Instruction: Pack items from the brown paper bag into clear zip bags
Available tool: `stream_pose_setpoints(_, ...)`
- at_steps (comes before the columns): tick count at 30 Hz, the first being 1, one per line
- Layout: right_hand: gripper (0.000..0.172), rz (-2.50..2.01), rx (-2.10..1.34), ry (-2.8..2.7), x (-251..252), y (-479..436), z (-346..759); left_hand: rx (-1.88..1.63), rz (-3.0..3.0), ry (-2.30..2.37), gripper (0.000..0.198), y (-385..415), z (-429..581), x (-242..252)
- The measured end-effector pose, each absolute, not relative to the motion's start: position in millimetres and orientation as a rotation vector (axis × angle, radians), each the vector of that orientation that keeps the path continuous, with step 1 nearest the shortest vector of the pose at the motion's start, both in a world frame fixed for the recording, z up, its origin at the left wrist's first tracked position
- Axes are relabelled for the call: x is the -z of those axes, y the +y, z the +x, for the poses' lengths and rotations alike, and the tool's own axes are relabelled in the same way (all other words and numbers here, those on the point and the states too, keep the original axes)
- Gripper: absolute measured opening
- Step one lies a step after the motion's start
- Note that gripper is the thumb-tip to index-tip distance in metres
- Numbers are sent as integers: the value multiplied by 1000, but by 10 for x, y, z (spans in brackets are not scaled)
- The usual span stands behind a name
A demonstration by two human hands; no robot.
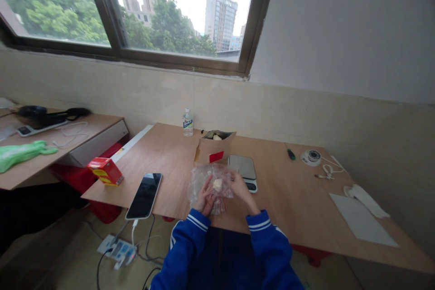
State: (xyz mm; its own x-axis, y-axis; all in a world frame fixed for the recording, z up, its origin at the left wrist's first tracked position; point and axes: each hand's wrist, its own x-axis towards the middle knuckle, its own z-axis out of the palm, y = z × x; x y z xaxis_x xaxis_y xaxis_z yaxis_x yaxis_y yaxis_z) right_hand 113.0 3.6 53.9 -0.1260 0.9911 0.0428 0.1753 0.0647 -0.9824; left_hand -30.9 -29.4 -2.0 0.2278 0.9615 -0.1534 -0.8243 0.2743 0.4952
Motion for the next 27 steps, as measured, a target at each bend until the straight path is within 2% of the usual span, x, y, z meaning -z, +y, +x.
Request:
stream_pose_setpoints(4, 40, -1168, -1183, -1714, -646, -84, 1044, -1276, 360, 476, 54, -277, -296, 87)
stream_pose_setpoints(10, 28, -1086, -1178, -1802, -699, -256, 964, -1308, 295, 515, 45, -236, -286, 192)
stream_pose_setpoints(15, 31, -1108, -1265, -1647, -680, -378, 1087, -1358, 236, 483, 55, -206, -280, 189)
stream_pose_setpoints(19, 32, -1072, -1240, -1595, -1088, -367, 1300, -1330, 286, 478, 59, -198, -291, 192)
stream_pose_setpoints(21, 34, -1059, -1098, -1527, -1426, -220, 1343, -1307, 299, 483, 57, -193, -303, 225)
stream_pose_setpoints(24, 36, -991, -693, -1398, -1880, 166, 1253, -1308, 286, 460, 54, -182, -317, 282)
stream_pose_setpoints(27, 41, -971, -409, -1405, -2041, 541, 1043, -1298, 282, 442, 53, -185, -319, 292)
